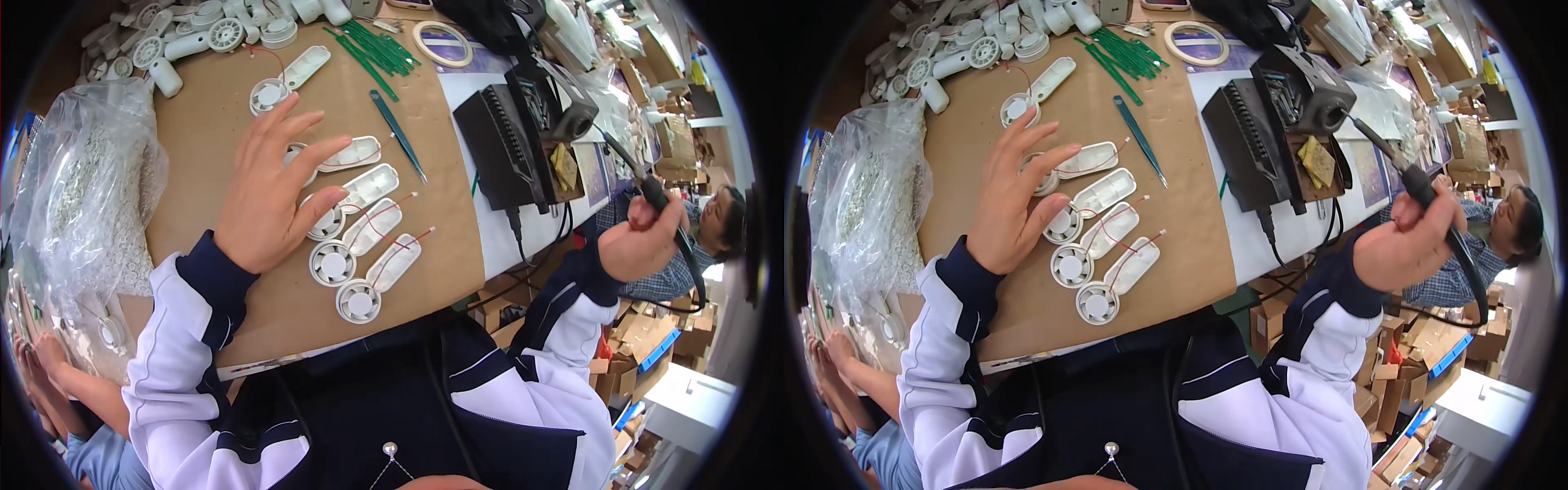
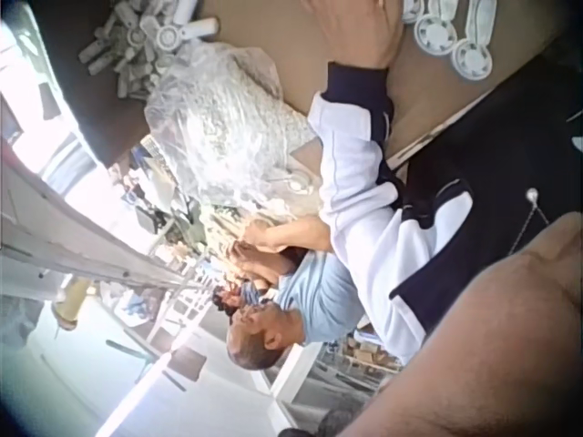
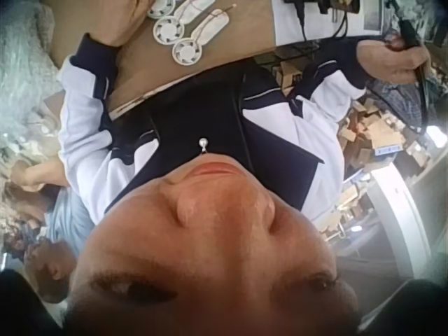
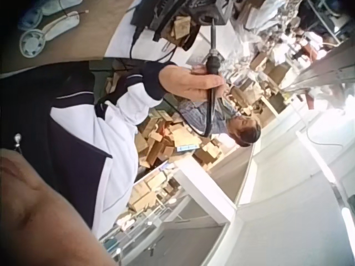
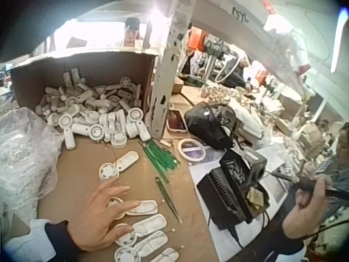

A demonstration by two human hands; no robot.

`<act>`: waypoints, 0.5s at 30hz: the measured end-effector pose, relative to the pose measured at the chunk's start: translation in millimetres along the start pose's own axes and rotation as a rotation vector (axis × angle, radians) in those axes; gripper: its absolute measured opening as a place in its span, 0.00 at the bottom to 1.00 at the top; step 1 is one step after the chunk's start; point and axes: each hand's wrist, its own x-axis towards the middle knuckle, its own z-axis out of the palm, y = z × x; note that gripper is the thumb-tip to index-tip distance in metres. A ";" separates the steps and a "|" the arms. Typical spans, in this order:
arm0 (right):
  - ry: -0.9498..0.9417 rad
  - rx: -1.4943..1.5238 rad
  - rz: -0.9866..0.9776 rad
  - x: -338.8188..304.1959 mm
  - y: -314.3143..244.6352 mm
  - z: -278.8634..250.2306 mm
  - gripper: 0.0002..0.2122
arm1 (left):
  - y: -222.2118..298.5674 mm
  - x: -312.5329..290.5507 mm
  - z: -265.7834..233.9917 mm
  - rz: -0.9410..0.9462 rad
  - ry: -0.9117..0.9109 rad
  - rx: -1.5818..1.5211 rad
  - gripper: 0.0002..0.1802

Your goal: Assembling small electronic components into plastic housings and soldering wires.

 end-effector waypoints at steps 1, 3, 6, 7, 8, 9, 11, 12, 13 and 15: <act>0.002 -0.004 0.001 -0.2 3.9 -0.9 0.12 | 0.6 -0.2 0.8 0.003 -0.003 -0.002 0.22; -0.041 -0.108 -0.051 0.4 13.9 1.8 0.12 | -0.3 -1.9 5.1 -0.003 -0.008 -0.038 0.24; -0.105 -0.201 -0.088 -1.4 18.2 8.5 0.12 | -3.0 -5.5 8.2 -0.035 -0.019 -0.067 0.27; -0.157 -0.231 0.023 0.3 12.0 14.2 0.12 | -2.8 -4.3 9.7 -0.017 -0.018 -0.072 0.27; -0.216 -0.257 0.144 -0.9 3.9 20.5 0.13 | -1.6 -6.2 10.0 -0.009 -0.025 -0.072 0.27; -0.257 -0.293 0.258 -0.6 -8.6 22.1 0.15 | 0.5 -3.1 9.5 0.020 -0.033 -0.079 0.27; -0.350 -0.194 0.417 -2.6 -16.7 21.3 0.19 | 1.2 -0.5 10.6 0.060 -0.033 -0.070 0.29; -0.405 -0.053 0.464 -0.7 -11.5 15.2 0.22 | 1.9 -3.8 11.8 0.065 -0.027 -0.050 0.30; -0.423 -0.024 0.477 4.5 0.4 4.6 0.22 | 3.3 -5.4 13.1 0.042 -0.031 -0.023 0.30; -0.644 0.387 0.739 14.4 34.0 -15.3 0.26 | 10.9 -7.9 10.4 0.054 -0.050 0.029 0.35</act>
